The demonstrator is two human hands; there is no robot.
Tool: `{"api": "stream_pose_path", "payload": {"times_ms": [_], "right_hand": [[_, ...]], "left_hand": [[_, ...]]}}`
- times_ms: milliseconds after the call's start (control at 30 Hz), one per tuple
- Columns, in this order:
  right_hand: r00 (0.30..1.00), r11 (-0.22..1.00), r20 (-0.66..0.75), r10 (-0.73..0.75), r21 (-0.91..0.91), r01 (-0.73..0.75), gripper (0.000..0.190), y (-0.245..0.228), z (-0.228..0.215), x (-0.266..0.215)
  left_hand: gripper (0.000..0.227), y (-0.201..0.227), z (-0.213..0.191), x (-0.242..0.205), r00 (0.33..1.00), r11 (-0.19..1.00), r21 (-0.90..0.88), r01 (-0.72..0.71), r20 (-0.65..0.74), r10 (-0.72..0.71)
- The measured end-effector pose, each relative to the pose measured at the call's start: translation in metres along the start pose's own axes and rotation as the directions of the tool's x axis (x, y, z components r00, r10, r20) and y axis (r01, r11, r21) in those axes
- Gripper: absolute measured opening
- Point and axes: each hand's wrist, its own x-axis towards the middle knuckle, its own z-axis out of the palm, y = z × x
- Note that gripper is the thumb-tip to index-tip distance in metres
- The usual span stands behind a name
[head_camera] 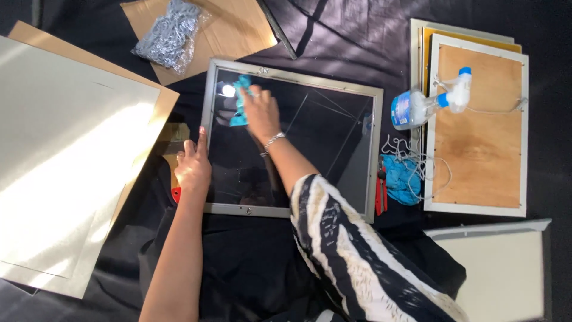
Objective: Wiping a glass pane inside a frame with a blue cloth to clean it.
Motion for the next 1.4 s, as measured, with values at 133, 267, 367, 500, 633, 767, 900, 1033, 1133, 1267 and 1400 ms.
{"api": "stream_pose_path", "payload": {"times_ms": [133,267,367,500,633,767,900,1033,1133,1267,1400], "right_hand": [[0.998,0.996,-0.046,0.042,-0.078,-0.046,0.053,0.086,-0.013,-0.038],[0.988,0.975,-0.092,0.126,-0.174,-0.140,0.046,0.160,-0.050,-0.081],[0.949,0.905,-0.095,0.301,-0.286,-0.316,0.043,0.207,-0.071,-0.117],[0.830,0.777,-0.186,0.526,-0.290,-0.558,0.044,0.242,-0.052,-0.140],[0.708,0.679,-0.296,0.641,-0.211,-0.703,0.038,0.222,0.014,-0.122],[0.741,0.764,-0.216,0.635,0.034,-0.645,0.043,0.130,0.035,-0.091],[0.903,0.889,-0.004,0.429,0.178,-0.421,0.053,-0.010,-0.031,-0.066],[0.937,0.837,0.247,0.247,0.432,-0.335,0.071,-0.026,-0.047,-0.079],[0.946,0.673,0.247,0.210,0.665,-0.323,0.073,0.010,-0.093,-0.086],[0.966,0.791,0.183,0.182,0.556,-0.254,0.048,0.087,-0.132,-0.137],[0.935,0.844,0.269,0.229,0.424,-0.329,0.033,0.165,-0.164,-0.212]], "left_hand": [[0.055,0.001,-0.005,-0.001,1.000,1.000,-0.002,-0.020,0.005,0.020],[0.055,0.001,-0.016,-0.002,1.000,1.000,-0.012,0.001,0.025,-0.001],[0.053,0.002,-0.018,-0.003,0.999,1.000,-0.023,0.019,0.048,-0.018],[0.052,0.003,-0.020,-0.003,0.997,0.999,-0.033,0.034,0.065,-0.032],[0.053,0.011,-0.034,-0.004,0.991,0.997,-0.043,0.068,0.118,-0.062],[0.057,0.012,-0.038,-0.004,0.989,0.998,-0.032,0.055,0.139,-0.050],[0.057,0.013,-0.046,-0.002,0.983,0.996,-0.063,0.067,0.173,-0.055],[0.055,0.030,-0.038,-0.006,0.996,0.996,-0.064,0.063,0.061,-0.059],[0.040,0.068,-0.019,-0.005,0.840,1.000,0.014,-0.023,-0.541,0.027],[0.058,0.139,-0.001,0.005,0.781,0.928,-0.203,-0.313,-0.611,0.129],[0.055,0.176,0.021,0.010,0.913,0.930,-0.243,-0.278,-0.369,0.176]]}}
